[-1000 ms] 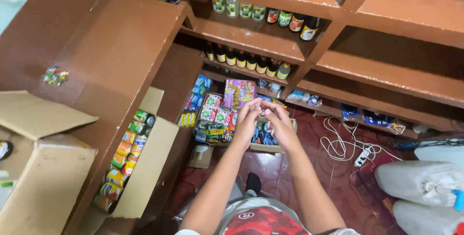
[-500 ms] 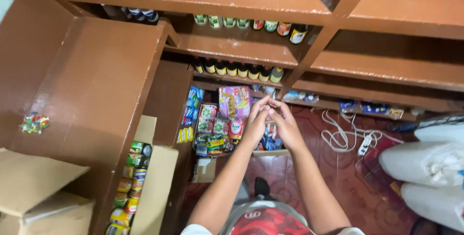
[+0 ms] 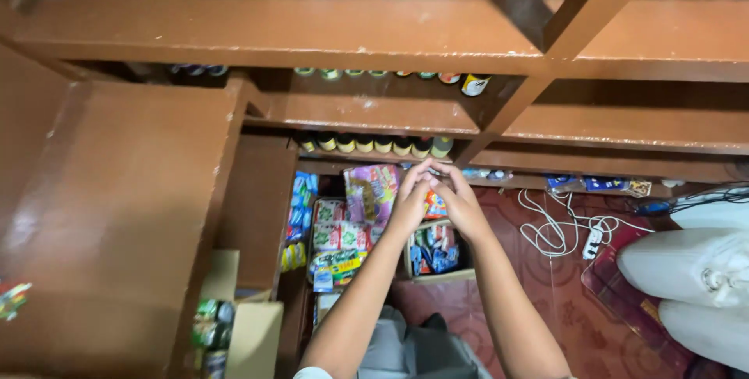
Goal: Moving condiment bottles from a cardboard box and arranging them onto wooden shelves.
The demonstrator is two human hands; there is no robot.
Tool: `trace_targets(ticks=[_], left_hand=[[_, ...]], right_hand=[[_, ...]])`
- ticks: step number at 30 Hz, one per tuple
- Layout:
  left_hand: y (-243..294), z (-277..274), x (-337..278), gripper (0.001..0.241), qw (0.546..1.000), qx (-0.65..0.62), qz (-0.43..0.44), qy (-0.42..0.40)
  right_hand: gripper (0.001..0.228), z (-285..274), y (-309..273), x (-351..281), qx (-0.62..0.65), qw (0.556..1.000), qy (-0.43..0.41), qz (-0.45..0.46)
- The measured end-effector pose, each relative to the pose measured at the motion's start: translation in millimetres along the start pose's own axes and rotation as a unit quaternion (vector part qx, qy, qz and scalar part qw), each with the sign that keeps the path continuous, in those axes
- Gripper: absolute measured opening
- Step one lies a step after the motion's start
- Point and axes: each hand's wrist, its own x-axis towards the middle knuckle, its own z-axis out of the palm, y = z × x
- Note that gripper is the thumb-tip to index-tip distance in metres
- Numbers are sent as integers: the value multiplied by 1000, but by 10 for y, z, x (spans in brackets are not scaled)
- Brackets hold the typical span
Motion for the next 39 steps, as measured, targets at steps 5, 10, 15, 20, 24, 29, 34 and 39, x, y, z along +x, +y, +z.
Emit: trace_targets(ticks=[5,10,15,20,24,29,34,39], left_hand=[[-214,68,272,44,999,29,41,12],[-517,101,628,45,988,85,130,11],[-735,116,1036,39,957,139,253,-11],[-957,164,1148,39,933,142,328,-38],[-1206,81,973,40,909,121,395,-42],[-1476,-51,875,41,879,133,456,-45],[-1478,-102,1059,40,869,155,468,-45],[-1095,202,2011,32,860,140,490,-11]], right_hand=[[43,-253,403,465,39,996,-50,-56],[45,-424,674,732,-23,992,-36,-118],[40,-592,977,1047,-104,956,33,-271],[40,-749,1287,1214,-136,923,57,-356],[42,-703,1556,1115,-108,906,28,-408],[47,-651,1865,1007,-113,887,9,-447],[45,-678,1965,1195,-63,885,-18,-461],[54,-824,1594,1842,-243,794,241,-502]])
